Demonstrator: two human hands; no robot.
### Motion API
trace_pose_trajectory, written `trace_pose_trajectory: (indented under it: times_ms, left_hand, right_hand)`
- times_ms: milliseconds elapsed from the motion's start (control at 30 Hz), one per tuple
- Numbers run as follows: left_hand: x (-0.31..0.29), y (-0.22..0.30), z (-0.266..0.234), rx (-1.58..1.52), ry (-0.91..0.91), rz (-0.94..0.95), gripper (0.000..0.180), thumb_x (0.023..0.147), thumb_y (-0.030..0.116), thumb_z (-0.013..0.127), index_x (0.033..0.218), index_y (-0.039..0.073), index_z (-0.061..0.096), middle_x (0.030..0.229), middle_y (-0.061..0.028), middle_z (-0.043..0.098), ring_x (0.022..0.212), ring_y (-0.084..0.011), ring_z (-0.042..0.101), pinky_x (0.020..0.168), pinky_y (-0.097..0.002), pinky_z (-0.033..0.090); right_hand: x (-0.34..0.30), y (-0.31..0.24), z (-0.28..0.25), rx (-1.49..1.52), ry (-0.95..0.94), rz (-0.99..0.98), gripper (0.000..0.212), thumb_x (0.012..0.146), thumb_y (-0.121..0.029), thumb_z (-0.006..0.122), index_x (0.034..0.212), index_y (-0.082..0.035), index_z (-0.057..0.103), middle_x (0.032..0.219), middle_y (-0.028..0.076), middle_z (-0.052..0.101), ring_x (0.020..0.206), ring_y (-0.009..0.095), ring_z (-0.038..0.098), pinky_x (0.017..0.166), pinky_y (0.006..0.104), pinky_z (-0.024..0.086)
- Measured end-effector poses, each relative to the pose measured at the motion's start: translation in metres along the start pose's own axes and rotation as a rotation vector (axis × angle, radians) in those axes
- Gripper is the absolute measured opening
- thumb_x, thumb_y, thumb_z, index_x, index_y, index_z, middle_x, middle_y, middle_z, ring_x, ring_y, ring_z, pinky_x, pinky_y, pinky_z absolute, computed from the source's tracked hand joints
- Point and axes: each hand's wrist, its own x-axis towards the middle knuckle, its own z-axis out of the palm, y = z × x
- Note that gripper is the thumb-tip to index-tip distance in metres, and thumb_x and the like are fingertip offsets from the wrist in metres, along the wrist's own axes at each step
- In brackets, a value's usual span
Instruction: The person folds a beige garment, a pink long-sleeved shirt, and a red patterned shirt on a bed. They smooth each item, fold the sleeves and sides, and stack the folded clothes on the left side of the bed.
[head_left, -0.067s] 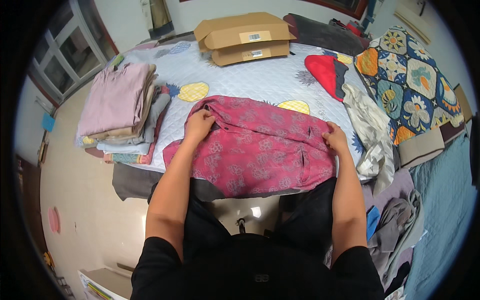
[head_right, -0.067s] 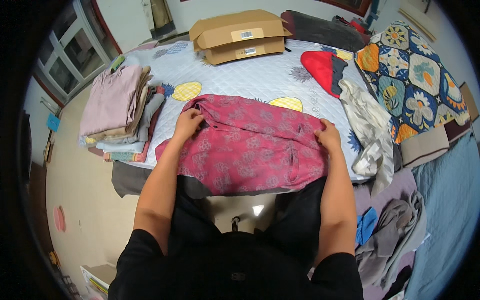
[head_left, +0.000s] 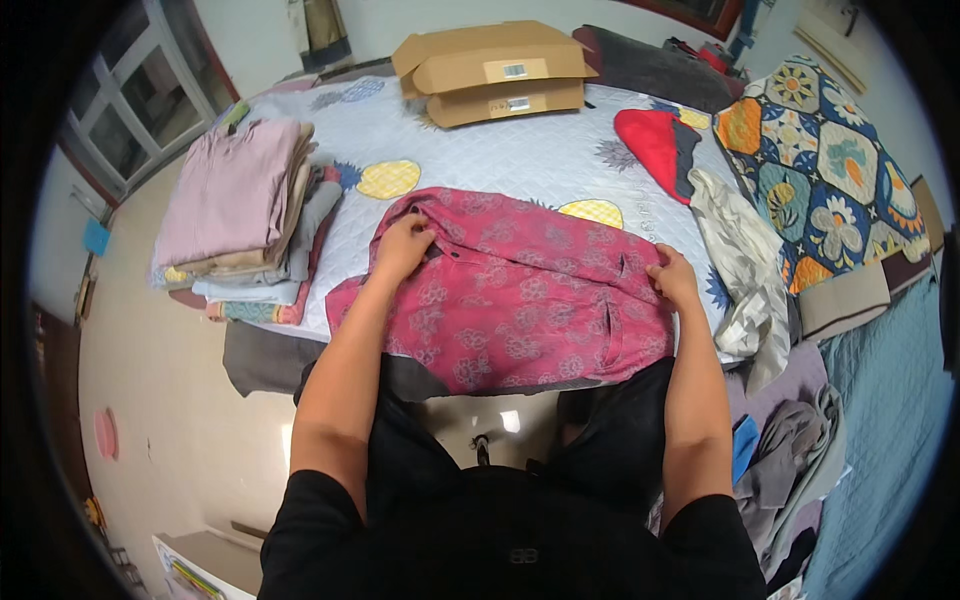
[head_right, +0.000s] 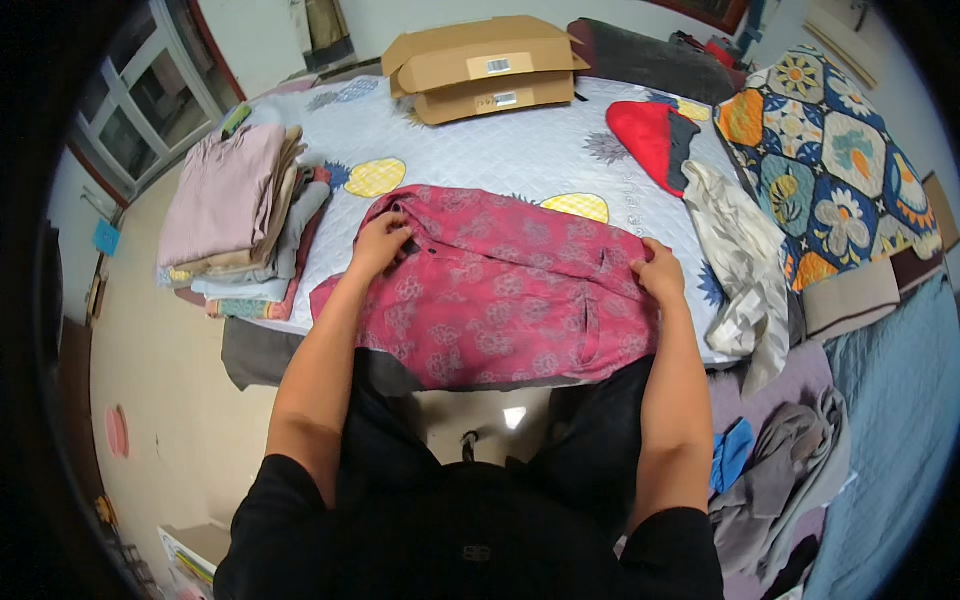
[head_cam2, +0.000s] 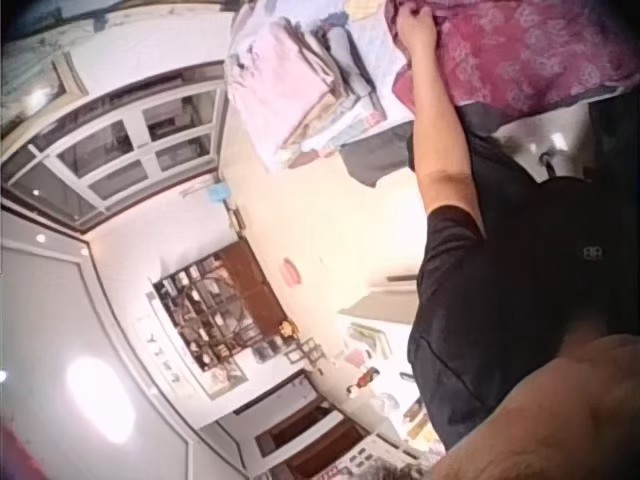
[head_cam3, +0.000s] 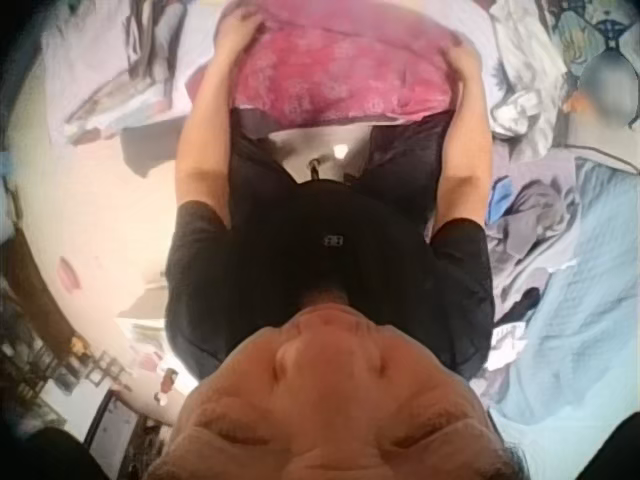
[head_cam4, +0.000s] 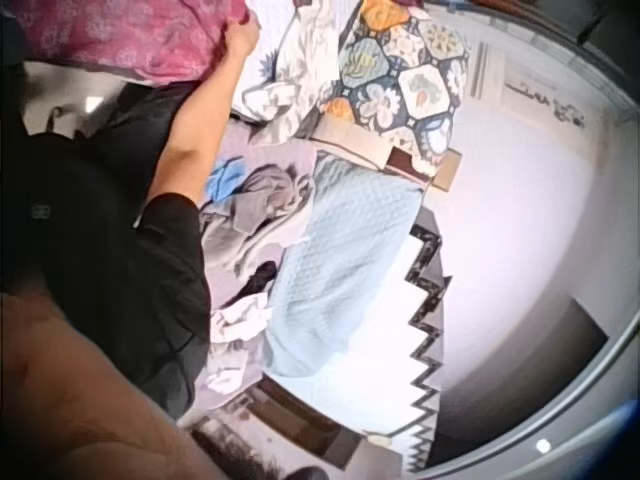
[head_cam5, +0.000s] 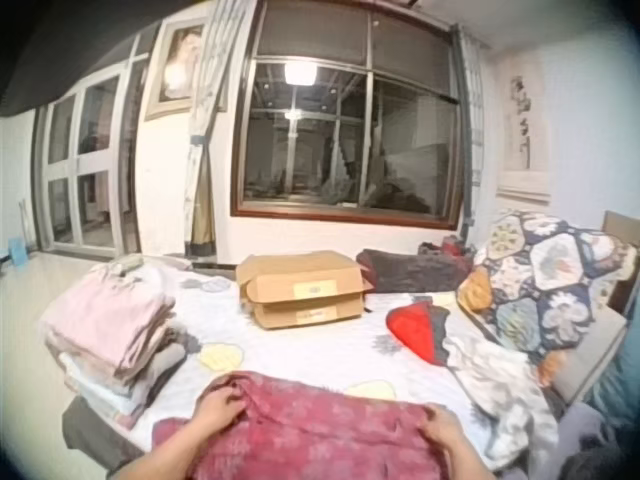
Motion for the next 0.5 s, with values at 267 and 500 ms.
trace_pose_trajectory:
  times_ms: [267, 500]
  left_hand:
    - [0.007, 0.007, 0.021, -0.588, -0.267, -0.191, 0.025, 0.097, 0.015, 0.066, 0.119, 0.005, 0.071, 0.095, 0.0012, 0.069, 0.081, -0.0087, 0.061, 0.072, -0.0256, 0.050]
    - [0.004, 0.033, 0.003, -0.795, 0.066, -0.111, 0.015, 0.097, 0.009, 0.061, 0.106, 0.001, 0.071, 0.089, -0.0013, 0.070, 0.073, -0.0101, 0.061, 0.071, -0.0245, 0.049]
  right_hand:
    - [0.033, 0.011, 0.006, 0.098, 0.229, -0.132, 0.011, 0.087, -0.018, 0.073, 0.087, -0.007, 0.073, 0.077, 0.006, 0.073, 0.070, 0.016, 0.068, 0.068, 0.0323, 0.052]
    - [0.053, -0.039, 0.007, 0.833, 0.299, -0.165, 0.008, 0.098, -0.008, 0.063, 0.101, -0.004, 0.070, 0.087, 0.004, 0.075, 0.073, 0.009, 0.066, 0.061, 0.0242, 0.047]
